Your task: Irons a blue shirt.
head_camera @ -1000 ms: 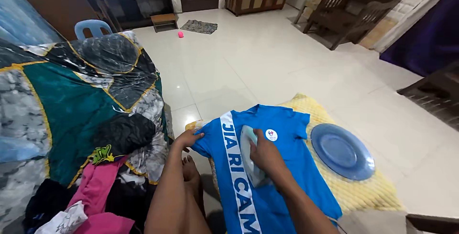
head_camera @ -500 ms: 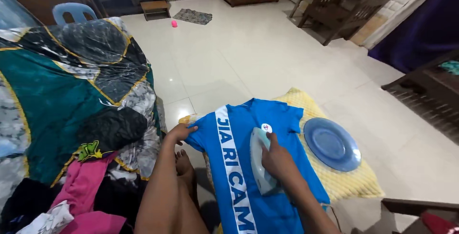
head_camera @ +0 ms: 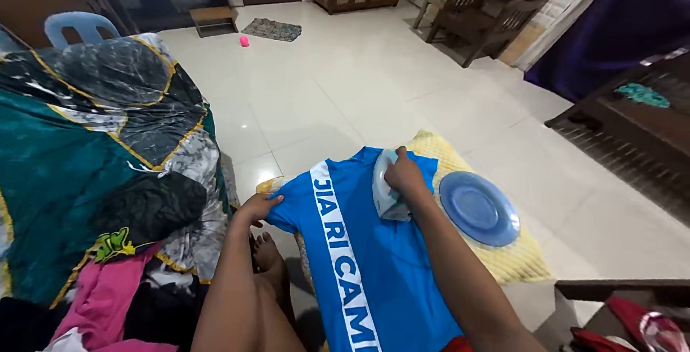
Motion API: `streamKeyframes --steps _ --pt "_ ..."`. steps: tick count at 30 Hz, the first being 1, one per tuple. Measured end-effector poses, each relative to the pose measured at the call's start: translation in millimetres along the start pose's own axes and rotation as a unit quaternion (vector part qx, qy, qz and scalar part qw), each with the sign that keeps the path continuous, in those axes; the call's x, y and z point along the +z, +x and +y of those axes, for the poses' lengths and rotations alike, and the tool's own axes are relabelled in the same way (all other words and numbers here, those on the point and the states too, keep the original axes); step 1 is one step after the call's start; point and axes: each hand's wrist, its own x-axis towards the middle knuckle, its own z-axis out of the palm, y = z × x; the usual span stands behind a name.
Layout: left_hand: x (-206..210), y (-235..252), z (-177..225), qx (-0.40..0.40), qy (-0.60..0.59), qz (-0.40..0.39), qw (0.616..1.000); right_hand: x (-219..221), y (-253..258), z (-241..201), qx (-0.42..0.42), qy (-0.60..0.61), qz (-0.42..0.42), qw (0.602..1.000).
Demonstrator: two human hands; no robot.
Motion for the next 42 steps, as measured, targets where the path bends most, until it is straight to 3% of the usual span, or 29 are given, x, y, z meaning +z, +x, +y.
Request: streamKeyframes --steps 5,8,19,29,31,33,37,40,42 --pt "-1.7 6.0 2.6 -0.006 0.001 0.001 1.0 -0.6 -52.8 32.7 0.044 0.006 -0.004 0.999" --pt "0.4 7.0 1.8 -0.01 0.0 -0.001 1.0 -6.2 -59.5 48.4 0.064 0.02 0.002 0.998" --pt "0.5 3.8 -5.5 0.002 -0.005 0.01 1.0 -33.6 48.8 43.1 0.091 0.02 0.023 0.995" --pt "2.6 13.6 -0.1 -0.002 0.019 0.004 1.0 -23.3 -25.2 52.4 0.094 0.017 0.004 0.995" --pt "2.8 13.2 0.8 0.024 0.044 0.045 0.998 -26.2 -16.1 49.4 0.091 0.024 0.002 0.996" --pt "6.3 6.0 0.7 0.05 0.067 0.136 0.987 -28.2 -4.4 53.0 0.083 0.048 0.005 0.995" --pt "28.6 -42.2 29.6 0.111 0.125 0.311 0.936 -26.1 -2.0 62.0 0.062 0.084 0.002 0.995" --pt "84.4 -79.4 65.4 0.24 0.179 0.329 0.896 -19.0 -32.9 68.1 0.035 0.085 -0.014 0.996" --pt "131.8 -93.1 80.6 0.315 0.245 0.295 0.868 -12.6 -68.1 73.7 0.022 0.09 -0.03 0.995"
